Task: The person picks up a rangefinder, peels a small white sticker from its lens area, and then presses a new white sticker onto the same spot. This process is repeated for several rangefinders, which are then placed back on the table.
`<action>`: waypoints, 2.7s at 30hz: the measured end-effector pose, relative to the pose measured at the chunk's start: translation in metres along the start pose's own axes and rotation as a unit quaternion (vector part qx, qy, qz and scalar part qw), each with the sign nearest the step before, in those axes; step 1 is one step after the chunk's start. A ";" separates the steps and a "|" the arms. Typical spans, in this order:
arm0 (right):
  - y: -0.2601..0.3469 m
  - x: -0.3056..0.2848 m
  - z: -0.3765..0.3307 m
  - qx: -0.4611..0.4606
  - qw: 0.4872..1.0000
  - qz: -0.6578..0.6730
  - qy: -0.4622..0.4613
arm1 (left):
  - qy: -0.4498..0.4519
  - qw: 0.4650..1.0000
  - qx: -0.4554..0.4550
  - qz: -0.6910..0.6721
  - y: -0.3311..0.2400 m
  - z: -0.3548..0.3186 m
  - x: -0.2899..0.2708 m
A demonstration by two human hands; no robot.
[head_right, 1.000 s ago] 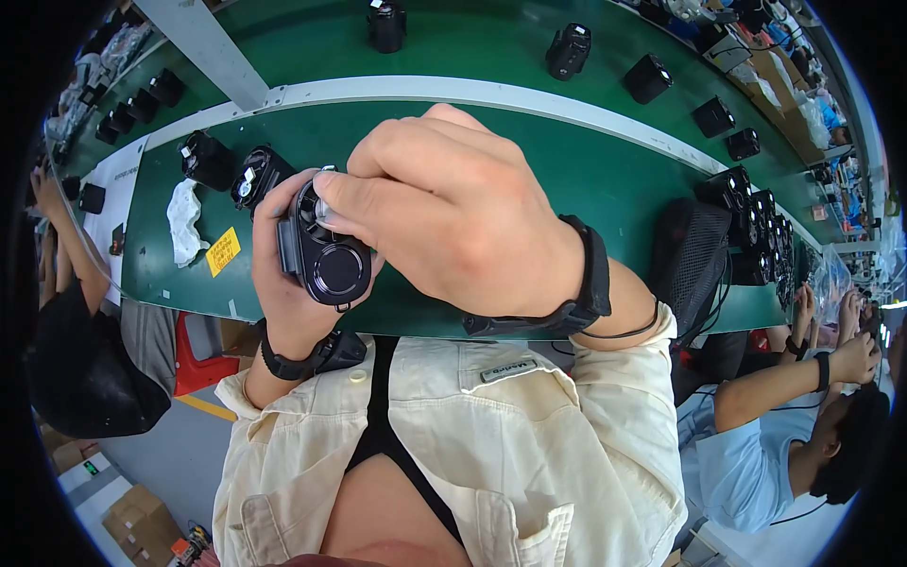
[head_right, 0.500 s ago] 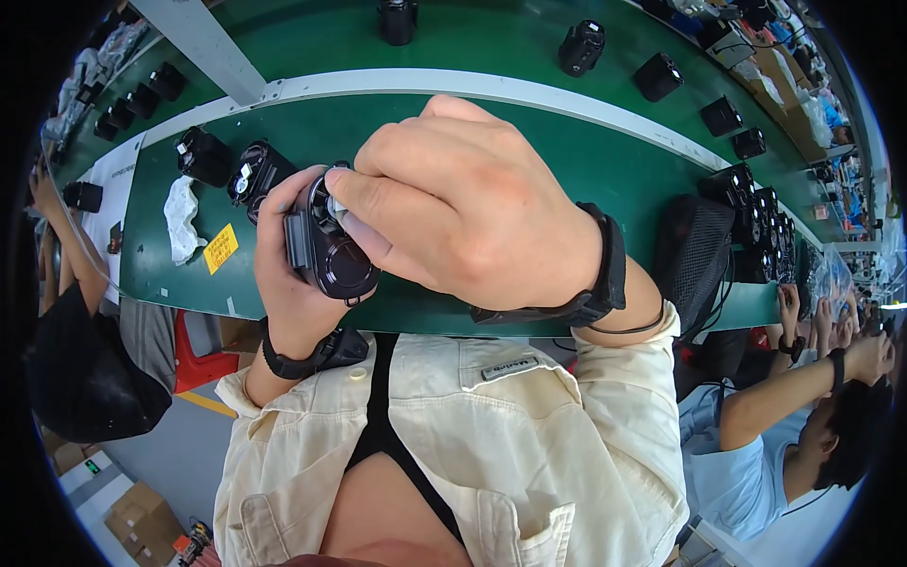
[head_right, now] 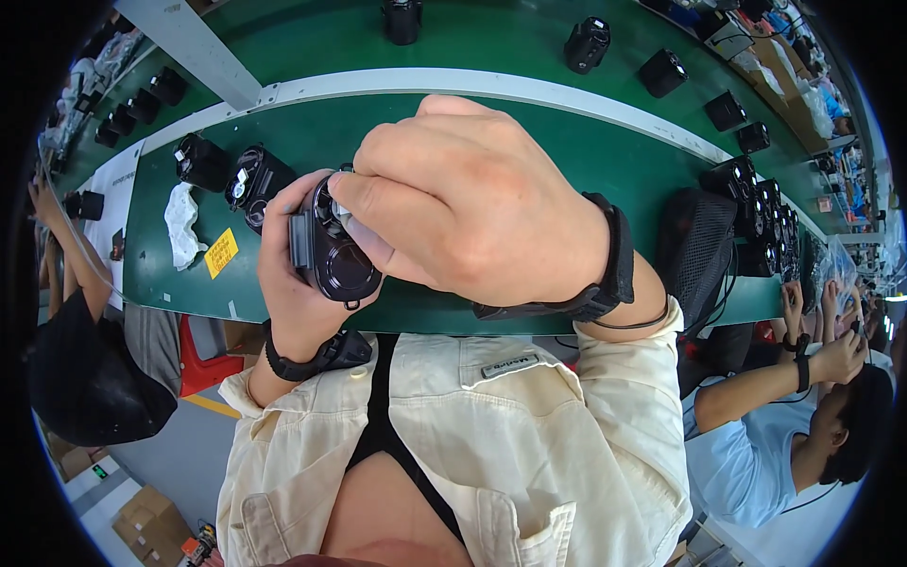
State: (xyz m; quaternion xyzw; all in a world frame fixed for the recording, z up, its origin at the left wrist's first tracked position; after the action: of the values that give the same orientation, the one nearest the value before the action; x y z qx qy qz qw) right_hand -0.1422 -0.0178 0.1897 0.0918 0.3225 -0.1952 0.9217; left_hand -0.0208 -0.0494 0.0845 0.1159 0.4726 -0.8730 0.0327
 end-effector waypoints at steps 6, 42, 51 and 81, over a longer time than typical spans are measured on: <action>0.007 0.009 0.001 0.024 0.996 -0.061 0.061 | -0.016 1.000 -0.004 0.000 0.002 0.001 -0.002; -0.026 0.079 -0.036 0.382 0.697 0.597 -0.109 | -0.072 0.997 0.034 0.001 -0.005 -0.002 -0.004; -0.042 0.010 -0.006 0.191 0.949 0.246 -0.050 | -0.073 0.995 0.071 -0.023 -0.018 0.006 -0.009; -0.032 0.022 -0.005 0.184 0.949 0.253 0.038 | -0.031 0.998 -0.002 -0.052 0.003 0.005 -0.006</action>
State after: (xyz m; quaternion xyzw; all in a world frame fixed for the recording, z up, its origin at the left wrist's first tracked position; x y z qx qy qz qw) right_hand -0.1431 -0.0514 0.1705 0.3460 0.2818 -0.0082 0.8949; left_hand -0.0149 -0.0550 0.0862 0.0638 0.4788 -0.8756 0.0017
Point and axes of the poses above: each hand's wrist, its own z-axis towards the middle knuckle, its own x-axis out of the palm, y = z × x, the point moved 10 cm from there along z, towards the middle knuckle, and after that the axes turned 2 degrees about -z, right-handed, at the moved point
